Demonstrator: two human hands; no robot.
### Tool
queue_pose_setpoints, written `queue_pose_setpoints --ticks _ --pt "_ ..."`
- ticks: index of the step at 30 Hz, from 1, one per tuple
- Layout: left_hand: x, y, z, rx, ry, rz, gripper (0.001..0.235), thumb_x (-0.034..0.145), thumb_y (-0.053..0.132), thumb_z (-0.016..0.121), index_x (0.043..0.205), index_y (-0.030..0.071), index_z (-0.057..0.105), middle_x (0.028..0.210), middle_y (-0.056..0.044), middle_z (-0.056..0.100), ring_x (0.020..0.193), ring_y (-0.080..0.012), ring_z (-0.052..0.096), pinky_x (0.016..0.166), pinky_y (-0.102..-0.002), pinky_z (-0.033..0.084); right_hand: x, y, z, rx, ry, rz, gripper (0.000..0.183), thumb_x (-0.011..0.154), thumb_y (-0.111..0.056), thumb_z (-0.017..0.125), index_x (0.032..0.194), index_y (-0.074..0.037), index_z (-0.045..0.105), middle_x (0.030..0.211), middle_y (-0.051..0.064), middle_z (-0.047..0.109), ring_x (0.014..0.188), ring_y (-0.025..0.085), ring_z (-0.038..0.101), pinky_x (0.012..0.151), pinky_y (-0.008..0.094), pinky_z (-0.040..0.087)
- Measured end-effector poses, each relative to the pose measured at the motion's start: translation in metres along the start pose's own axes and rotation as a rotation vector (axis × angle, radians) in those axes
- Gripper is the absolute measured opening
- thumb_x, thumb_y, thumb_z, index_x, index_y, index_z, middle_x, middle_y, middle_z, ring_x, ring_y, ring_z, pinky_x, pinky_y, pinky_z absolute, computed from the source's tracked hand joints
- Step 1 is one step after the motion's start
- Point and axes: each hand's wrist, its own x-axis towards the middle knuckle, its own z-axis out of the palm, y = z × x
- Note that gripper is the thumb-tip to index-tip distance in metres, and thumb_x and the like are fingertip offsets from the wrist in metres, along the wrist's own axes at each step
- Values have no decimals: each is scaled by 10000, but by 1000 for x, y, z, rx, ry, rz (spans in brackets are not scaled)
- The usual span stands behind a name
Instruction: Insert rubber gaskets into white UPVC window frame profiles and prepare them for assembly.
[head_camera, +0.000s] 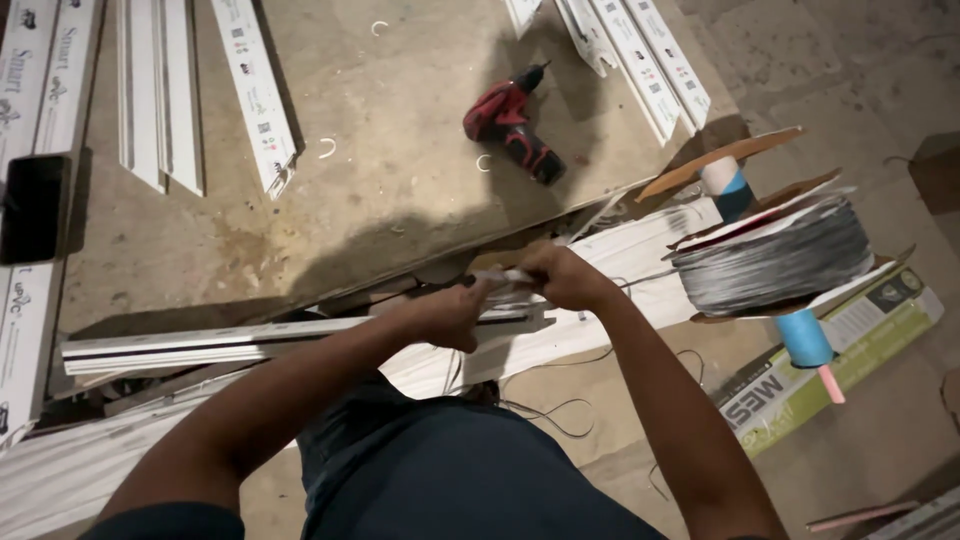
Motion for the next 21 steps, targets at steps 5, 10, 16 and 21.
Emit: queue_pose_setpoints --ticks 5,10,16,21 --pt "16 -18 6 69 26 28 633 728 115 757 1298 3 504 1034 -241 699 990 -420 681 832 -511 553 -24 -33 11 -271 154 -182 126 783 37 725 862 -42 666 815 87 680 819 220 662 744 364 528" --pt "11 -15 2 105 149 88 533 698 129 789 1162 -12 568 1124 -245 661 1107 -438 619 918 -509 517 -93 -13 58 -38 1073 411 266 1108 -249 516 1132 -30 666 914 77 705 836 187 688 736 336 527" --pt "13 -14 -1 130 107 41 490 724 120 751 1169 -3 586 1135 -240 664 1126 -429 623 935 -501 517 -99 -37 124 16 851 602 333 1072 -319 464 1007 -37 628 633 130 616 529 253 574 509 431 434" --pt "-5 14 -15 109 67 -48 465 759 103 733 1184 4 572 1194 -228 632 1163 -417 594 947 -501 505 -77 -46 121 7 861 506 344 1063 -329 521 953 -11 596 650 169 616 540 298 591 516 435 445"
